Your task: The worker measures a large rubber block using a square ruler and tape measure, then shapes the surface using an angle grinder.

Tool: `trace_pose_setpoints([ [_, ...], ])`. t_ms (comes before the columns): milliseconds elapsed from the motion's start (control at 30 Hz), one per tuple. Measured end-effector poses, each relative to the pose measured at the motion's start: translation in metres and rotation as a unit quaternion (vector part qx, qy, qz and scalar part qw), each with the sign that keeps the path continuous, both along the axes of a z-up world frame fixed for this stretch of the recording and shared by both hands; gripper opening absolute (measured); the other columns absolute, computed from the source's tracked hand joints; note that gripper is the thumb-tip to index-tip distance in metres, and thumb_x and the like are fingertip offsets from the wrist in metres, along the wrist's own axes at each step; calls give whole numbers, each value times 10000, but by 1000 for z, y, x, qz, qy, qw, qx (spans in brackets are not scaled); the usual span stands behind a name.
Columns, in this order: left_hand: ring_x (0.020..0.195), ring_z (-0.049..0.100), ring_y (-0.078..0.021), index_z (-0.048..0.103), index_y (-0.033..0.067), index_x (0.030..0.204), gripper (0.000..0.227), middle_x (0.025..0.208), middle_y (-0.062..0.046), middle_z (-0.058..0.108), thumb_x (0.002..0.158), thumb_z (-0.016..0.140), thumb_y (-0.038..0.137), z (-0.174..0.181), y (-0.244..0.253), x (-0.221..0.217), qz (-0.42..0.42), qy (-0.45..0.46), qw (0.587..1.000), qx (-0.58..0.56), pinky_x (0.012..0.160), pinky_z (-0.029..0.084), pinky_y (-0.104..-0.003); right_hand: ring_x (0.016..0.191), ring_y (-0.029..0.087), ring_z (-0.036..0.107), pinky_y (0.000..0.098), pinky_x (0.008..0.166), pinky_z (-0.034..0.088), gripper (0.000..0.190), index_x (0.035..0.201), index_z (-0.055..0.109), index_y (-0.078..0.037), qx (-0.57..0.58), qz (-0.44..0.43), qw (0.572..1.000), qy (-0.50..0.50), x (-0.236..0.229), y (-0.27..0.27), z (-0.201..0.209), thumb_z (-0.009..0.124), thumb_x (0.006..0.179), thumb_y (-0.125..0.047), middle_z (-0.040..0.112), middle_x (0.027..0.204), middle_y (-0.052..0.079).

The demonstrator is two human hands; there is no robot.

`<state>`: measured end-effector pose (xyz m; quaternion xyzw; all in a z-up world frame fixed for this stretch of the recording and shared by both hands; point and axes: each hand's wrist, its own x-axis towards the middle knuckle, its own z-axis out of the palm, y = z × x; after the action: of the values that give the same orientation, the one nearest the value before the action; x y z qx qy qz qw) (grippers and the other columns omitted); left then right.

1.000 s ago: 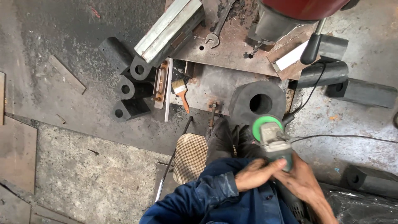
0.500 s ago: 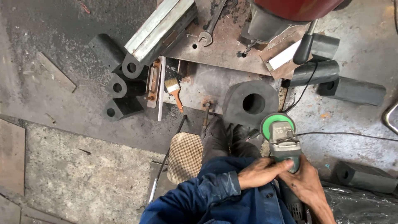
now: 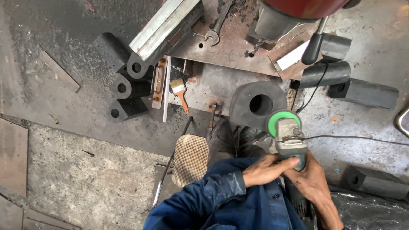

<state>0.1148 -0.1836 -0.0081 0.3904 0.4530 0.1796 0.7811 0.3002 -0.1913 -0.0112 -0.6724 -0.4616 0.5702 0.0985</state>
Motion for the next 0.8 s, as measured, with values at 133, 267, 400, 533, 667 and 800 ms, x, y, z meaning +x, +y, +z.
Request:
trace_pose_setpoints([
  [133,1148,655,-233,664,-5,1310,660,1222,-161,715,1035,491,569,-5,-11,-7,6,21,1000,-7,1010,485,-359,939,240,720,402,820,587,629,1242,606,5,-11,1,999,-42,-11,8,6,842,711,-236,769,1038,178],
  [267,1136,651,-236,666,-19,1285,657,1209,-165,723,1053,496,572,-12,-28,-20,67,6,998,-10,1018,493,-363,920,230,745,396,824,585,676,1290,592,-44,-68,81,993,-58,-32,25,21,883,736,-301,767,1019,167],
  [400,1114,669,-229,672,-5,1279,646,1176,-155,726,1039,490,567,0,3,-17,42,39,998,2,1000,496,-362,908,241,760,393,822,588,662,1281,597,-41,-56,70,995,-33,-23,26,6,833,704,-263,784,986,169],
  [533,1071,658,-252,659,-16,1295,652,1136,-183,723,1043,485,559,1,21,-5,5,25,1000,-6,957,503,-388,957,248,737,399,834,580,629,1241,624,-1,14,7,999,-35,-11,28,2,832,706,-257,774,1039,174],
  [667,1122,648,-201,664,-28,1291,672,1196,-137,716,1057,473,572,-9,-1,-15,32,7,999,8,1007,490,-355,952,248,736,402,830,580,639,1238,631,-19,-19,8,999,-48,-25,30,14,849,686,-258,777,1024,169],
  [800,1143,617,-184,645,-31,1308,663,1225,-138,696,1060,501,567,-7,-21,-25,102,-29,994,-3,1027,486,-355,932,231,750,398,826,581,676,1272,615,-53,-28,87,995,-32,-37,34,17,844,676,-273,776,995,167],
])
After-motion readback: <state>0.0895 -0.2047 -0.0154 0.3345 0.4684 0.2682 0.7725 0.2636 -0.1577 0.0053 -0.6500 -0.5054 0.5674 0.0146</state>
